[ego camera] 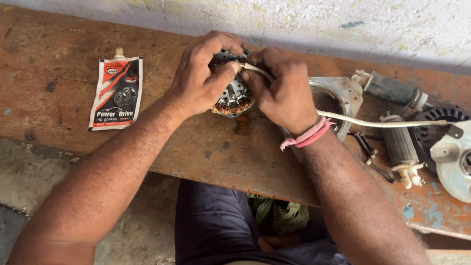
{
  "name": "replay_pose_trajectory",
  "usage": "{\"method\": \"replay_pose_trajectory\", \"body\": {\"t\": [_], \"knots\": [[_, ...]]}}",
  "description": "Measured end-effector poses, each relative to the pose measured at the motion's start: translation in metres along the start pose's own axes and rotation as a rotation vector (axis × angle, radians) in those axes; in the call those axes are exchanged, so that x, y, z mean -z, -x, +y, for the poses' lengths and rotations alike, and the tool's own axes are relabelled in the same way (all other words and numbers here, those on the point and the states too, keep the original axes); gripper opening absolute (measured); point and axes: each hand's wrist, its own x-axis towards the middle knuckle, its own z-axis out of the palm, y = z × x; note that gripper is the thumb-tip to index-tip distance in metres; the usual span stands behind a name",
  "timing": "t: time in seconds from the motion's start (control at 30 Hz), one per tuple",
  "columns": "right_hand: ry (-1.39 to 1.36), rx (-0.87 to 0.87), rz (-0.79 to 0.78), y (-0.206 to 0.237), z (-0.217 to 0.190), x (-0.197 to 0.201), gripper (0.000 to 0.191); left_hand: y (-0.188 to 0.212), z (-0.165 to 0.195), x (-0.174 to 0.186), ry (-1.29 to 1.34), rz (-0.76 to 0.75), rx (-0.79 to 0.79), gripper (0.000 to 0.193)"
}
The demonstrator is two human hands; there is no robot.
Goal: The person cleans a motor housing with a cloth, then handles and routes a wire through the housing and a stator assembly. They wipe the wire and housing repeatedly and adjust the wire path between components.
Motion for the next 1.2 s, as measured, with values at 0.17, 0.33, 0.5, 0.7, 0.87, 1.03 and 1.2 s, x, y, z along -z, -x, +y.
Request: {"method": "replay_pose_trajectory", "body": {"t": [0.17, 0.33, 0.5, 0.7, 0.87, 1.03, 1.2], "knots": [[0.091, 0.095, 0.015, -0.001, 0.001, 0.004, 0.013, 0.000, 0.006, 0.004, -0.009, 0.009, -0.047, 0.012], [0.149, 0.127, 0.029, 0.000, 0.003, 0.003, 0.010, 0.000, 0.007, 0.000, 0.042, 0.023, 0.018, 0.009], [0.109, 0.085, 0.004, -0.004, 0.009, -0.001, 0.012, -0.001, 0.003, -0.002, -0.021, 0.024, -0.049, 0.013], [-0.133, -0.133, -0.103, -0.010, 0.020, 0.000, 0.010, -0.001, -0.001, -0.005, -0.021, 0.005, -0.019, 0.012], [-0.326, -0.168, -0.173, -0.013, 0.026, 0.001, 0.006, -0.002, -0.004, 0.000, 0.057, -0.028, 0.048, 0.002], [-0.387, -0.193, -0.199, -0.012, 0.025, 0.007, 0.007, -0.008, 0.000, 0.006, 0.074, -0.111, 0.140, 0.009], [-0.122, -0.006, -0.041, -0.011, 0.013, 0.007, 0.007, -0.017, 0.007, 0.012, 0.051, -0.173, 0.149, 0.009]]}}
